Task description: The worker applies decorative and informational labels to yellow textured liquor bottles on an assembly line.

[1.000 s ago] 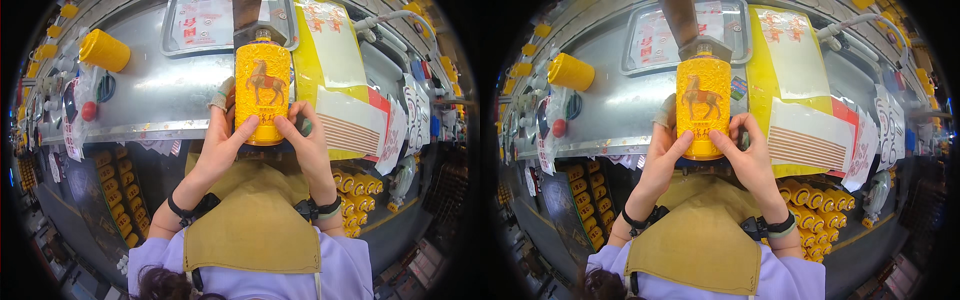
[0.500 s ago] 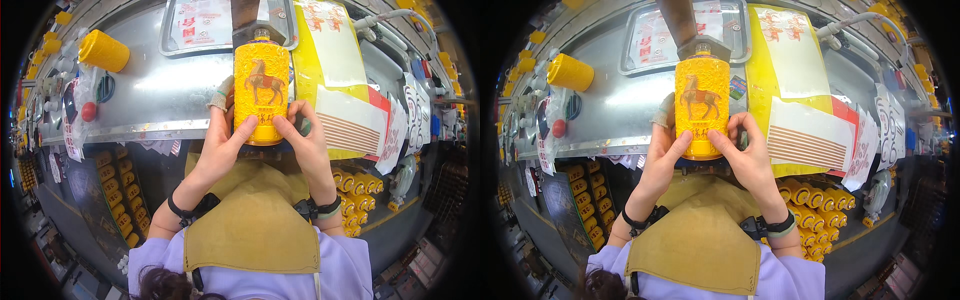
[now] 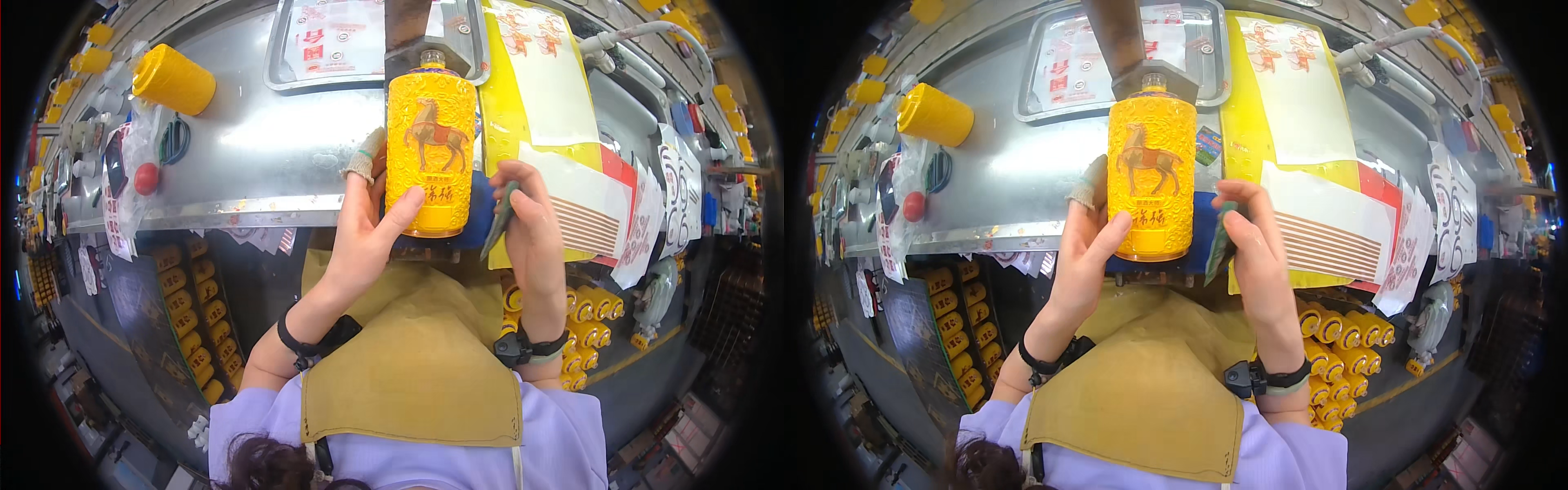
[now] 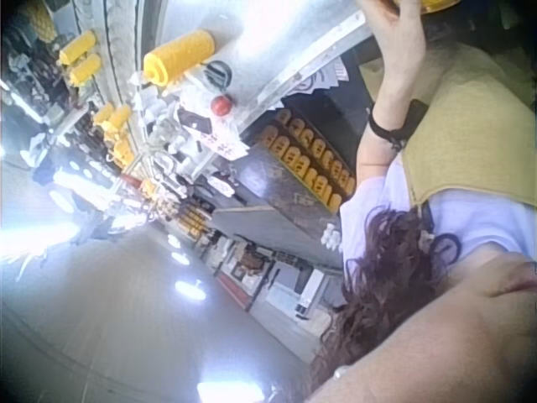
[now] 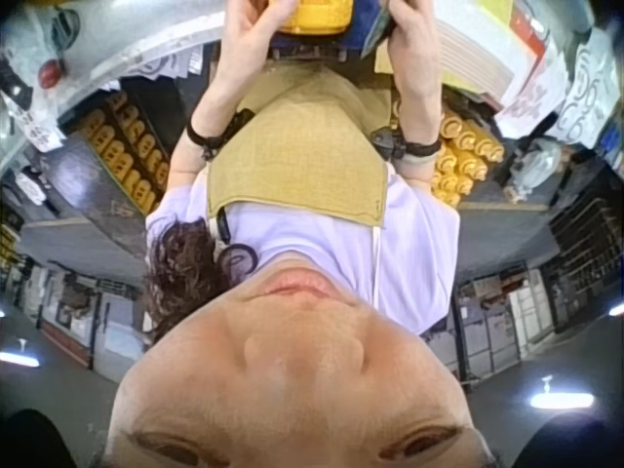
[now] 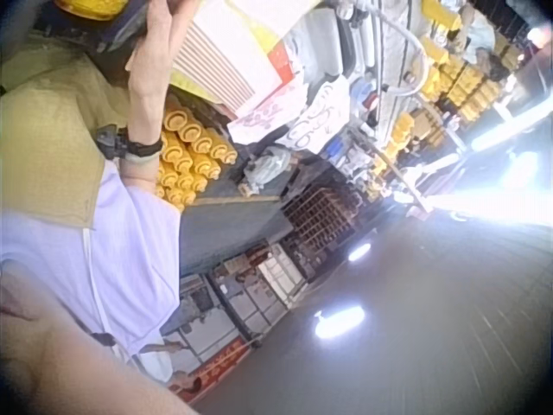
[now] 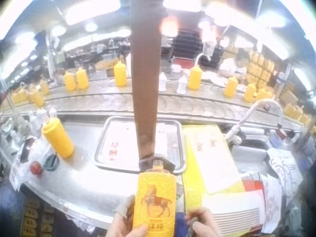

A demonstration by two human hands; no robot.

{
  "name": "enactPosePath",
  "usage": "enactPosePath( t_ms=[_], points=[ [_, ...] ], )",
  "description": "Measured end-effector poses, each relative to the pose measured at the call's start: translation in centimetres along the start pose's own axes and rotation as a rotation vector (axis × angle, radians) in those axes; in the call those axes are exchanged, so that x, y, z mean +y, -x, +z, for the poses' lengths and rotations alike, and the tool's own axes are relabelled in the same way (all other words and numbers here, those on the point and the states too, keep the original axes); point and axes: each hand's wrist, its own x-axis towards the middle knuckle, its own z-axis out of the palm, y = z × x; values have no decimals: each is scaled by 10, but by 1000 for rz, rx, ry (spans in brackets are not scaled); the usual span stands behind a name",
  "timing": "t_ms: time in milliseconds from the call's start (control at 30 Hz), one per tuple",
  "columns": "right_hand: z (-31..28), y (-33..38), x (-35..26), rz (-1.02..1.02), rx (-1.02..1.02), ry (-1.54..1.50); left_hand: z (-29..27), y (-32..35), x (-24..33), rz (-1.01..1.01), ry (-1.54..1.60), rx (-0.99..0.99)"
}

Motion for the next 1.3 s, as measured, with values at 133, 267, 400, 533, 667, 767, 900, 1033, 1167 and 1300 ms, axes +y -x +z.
enactPosePath(
  t_ms=[133,267,400,533,667,767,900,1033,1167,1300],
  points=[
    [4,7,-16,-61,9,-8,1,0,-1,14,-43,-4],
    [2,6,-14,-206,19,128,2,2,-4,15,-59,-5],
    [6,5,-7,-159,-9,127,3,2,-3,14,-52,-15],
    [17,7,-5,-112,4,106,3,2,-4,16,-54,-17],
    [23,5,4,81,-36,110,2,1,-5,23,-28,-5],
    [29,0,9,55,-14,147,2,2,-4,19,-29,-3],
    [27,-3,15,55,20,236,2,2,-5,34,-60,-2],
    [28,-3,16,28,19,242,0,1,-6,35,-72,-1],
    [27,-2,14,73,6,215,1,1,-6,35,-83,10],
    [26,6,4,-50,63,182,4,2,-2,14,-94,-15]
  ],
)
